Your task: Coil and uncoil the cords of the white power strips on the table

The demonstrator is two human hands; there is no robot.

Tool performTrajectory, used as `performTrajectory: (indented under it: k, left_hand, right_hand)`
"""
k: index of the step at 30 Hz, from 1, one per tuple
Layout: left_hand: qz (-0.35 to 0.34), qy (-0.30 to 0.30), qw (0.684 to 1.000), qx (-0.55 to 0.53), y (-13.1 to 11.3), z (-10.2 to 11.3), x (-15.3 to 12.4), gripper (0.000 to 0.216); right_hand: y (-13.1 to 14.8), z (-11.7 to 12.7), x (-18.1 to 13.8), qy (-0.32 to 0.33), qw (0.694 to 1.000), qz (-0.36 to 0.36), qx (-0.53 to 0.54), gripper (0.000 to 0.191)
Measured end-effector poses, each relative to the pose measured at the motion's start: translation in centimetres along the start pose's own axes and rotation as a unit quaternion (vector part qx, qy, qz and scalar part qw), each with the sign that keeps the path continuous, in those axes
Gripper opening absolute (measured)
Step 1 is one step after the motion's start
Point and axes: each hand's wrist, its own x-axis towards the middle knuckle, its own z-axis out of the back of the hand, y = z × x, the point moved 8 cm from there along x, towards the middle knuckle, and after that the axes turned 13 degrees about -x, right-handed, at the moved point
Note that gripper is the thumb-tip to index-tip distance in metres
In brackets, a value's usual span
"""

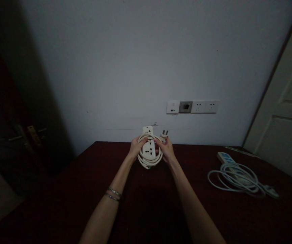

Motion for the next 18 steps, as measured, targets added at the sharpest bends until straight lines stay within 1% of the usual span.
performTrajectory:
  k: [4, 7, 11, 12, 14, 16, 18]
  left_hand:
    - [0.01, 0.004, 1.0, 0.024, 0.7, 0.2, 0.0, 0.044]
    - [0.006, -0.006, 0.999, 0.046, 0.6, 0.3, 0.0, 0.042]
    - [-0.006, -0.02, 0.999, 0.049, 0.2, 0.3, 0.1, 0.04]
    - [-0.007, -0.021, 0.998, 0.051, 0.1, 0.3, 0.1, 0.04]
    - [-0.011, -0.022, 0.998, 0.054, -0.1, 0.3, 0.2, 0.039]
    - [-0.015, -0.022, 0.998, 0.055, -0.3, 0.2, 0.2, 0.039]
    - [-0.009, -0.02, 0.998, 0.055, -0.3, 0.1, 0.1, 0.04]
  right_hand:
    - [-0.3, 0.3, 0.0, -0.002, 1.0, 0.005, -0.016, 0.051]
    - [-0.7, 0.3, 0.4, 0.02, 0.998, -0.004, -0.052, 0.054]
    - [0.6, 0.6, 0.8, 0.038, 0.993, 0.047, -0.104, 0.051]
    - [0.8, 0.6, 0.8, 0.052, 0.991, 0.048, -0.109, 0.052]
    - [0.9, 0.2, 0.5, 0.094, 0.99, 0.021, -0.105, 0.059]
    - [0.8, -0.1, 0.0, 0.131, 0.988, -0.013, -0.077, 0.066]
    - [1.1, -0.4, -0.6, 0.156, 0.987, -0.026, -0.043, 0.067]
